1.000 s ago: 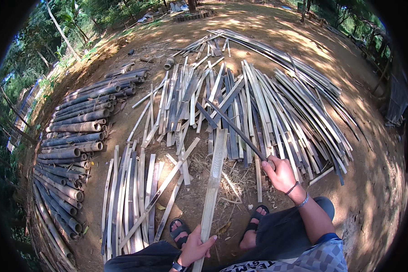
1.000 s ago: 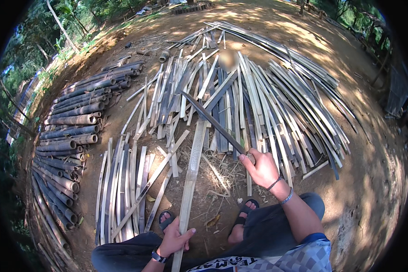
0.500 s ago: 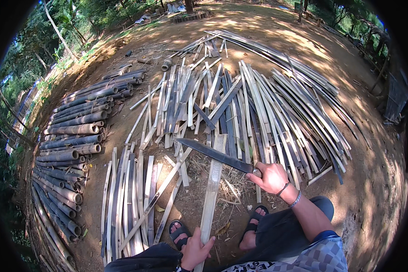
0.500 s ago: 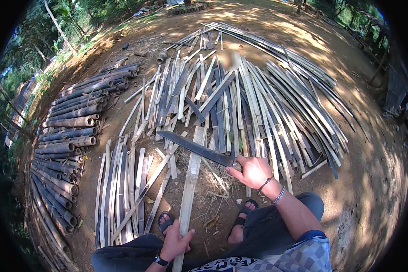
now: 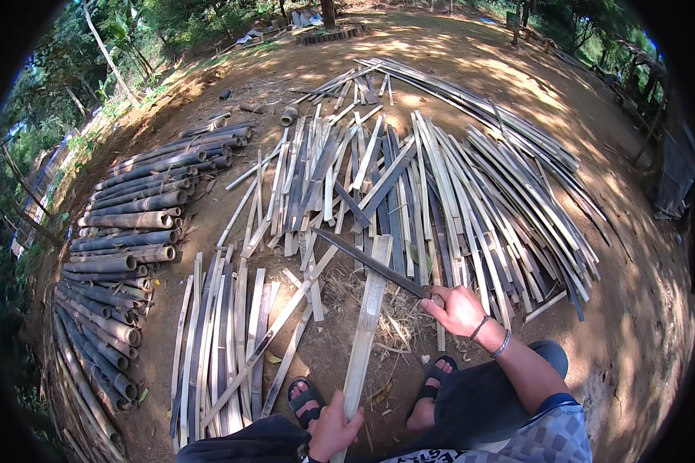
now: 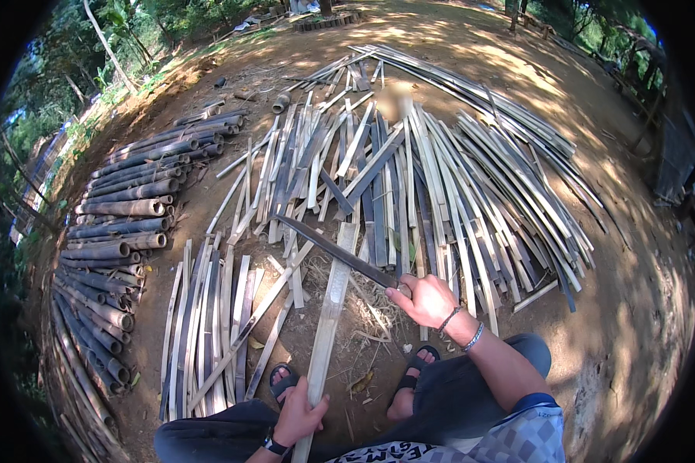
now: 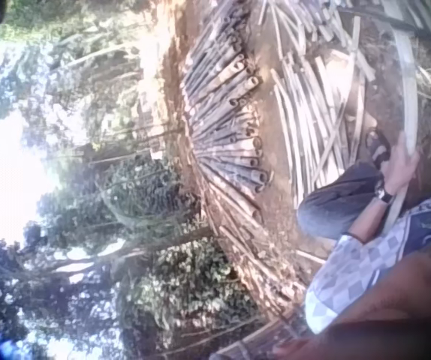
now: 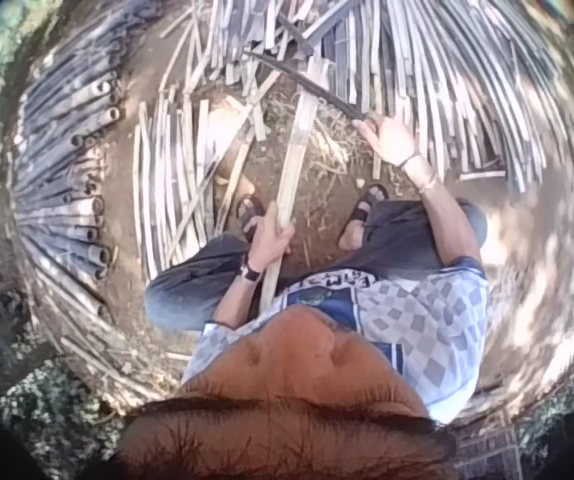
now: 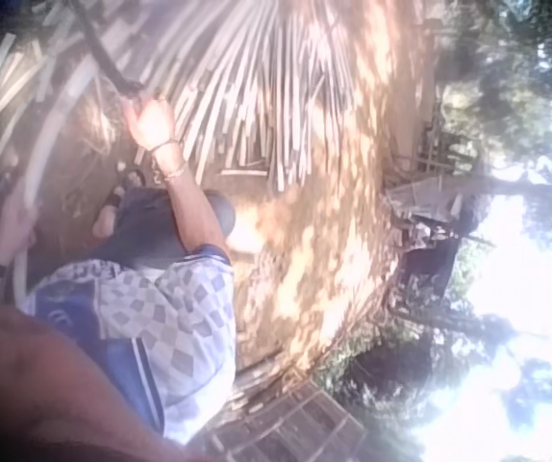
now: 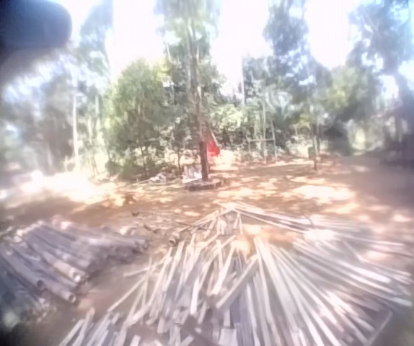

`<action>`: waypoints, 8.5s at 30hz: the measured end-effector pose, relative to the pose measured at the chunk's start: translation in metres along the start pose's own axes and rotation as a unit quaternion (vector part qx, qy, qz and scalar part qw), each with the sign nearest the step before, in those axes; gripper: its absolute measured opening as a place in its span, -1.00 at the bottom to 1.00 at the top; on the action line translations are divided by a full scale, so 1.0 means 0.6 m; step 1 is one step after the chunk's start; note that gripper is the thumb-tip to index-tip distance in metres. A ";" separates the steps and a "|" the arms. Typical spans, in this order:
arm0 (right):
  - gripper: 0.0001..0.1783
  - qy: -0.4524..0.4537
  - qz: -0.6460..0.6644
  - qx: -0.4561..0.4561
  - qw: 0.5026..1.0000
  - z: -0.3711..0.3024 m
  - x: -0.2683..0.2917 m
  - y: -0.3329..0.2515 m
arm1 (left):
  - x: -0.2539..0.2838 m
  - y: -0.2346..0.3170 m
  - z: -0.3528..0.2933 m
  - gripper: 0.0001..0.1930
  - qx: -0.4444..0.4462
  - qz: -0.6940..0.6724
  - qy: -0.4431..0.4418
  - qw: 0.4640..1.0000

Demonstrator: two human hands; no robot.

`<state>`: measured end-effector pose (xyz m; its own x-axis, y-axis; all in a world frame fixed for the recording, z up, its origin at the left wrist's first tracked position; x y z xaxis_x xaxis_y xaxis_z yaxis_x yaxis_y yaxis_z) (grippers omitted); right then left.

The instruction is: The person uses a machete to shave thin layers from a long bamboo strip by repeatedly drawing the blade along its length.

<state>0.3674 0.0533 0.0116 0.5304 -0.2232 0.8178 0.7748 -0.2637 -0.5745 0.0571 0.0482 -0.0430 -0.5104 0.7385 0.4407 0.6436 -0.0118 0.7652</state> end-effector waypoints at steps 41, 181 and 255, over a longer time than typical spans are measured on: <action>-0.48 0.052 0.041 -0.009 0.998 0.016 0.008 0.024 | 0.005 0.022 -0.001 -0.71 -0.020 0.005 0.005 1.000; -0.43 -0.066 -0.003 -0.005 0.998 -0.017 -0.048 -0.021 | 0.024 0.011 0.021 -0.73 -0.040 -0.024 0.025 0.999; -0.56 0.067 0.284 -0.076 0.953 -0.028 0.027 0.024 | -0.016 0.045 -0.009 -0.41 -0.053 -0.540 -0.313 0.779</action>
<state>0.3812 0.0299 0.0160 0.7928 -0.4863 0.3673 0.3111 -0.1953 -0.9301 0.0762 0.0374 -0.0241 -0.3224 0.5397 -0.7777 -0.0363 0.8139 0.5799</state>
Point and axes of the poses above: each hand's wrist, its own z-axis towards the middle knuckle, its own x-axis out of the back of the hand, y = z × x, the point moved 9 cm from there along z, towards the middle knuckle, and after that the axes turned 1 degree about y, right-handed, at the moved point
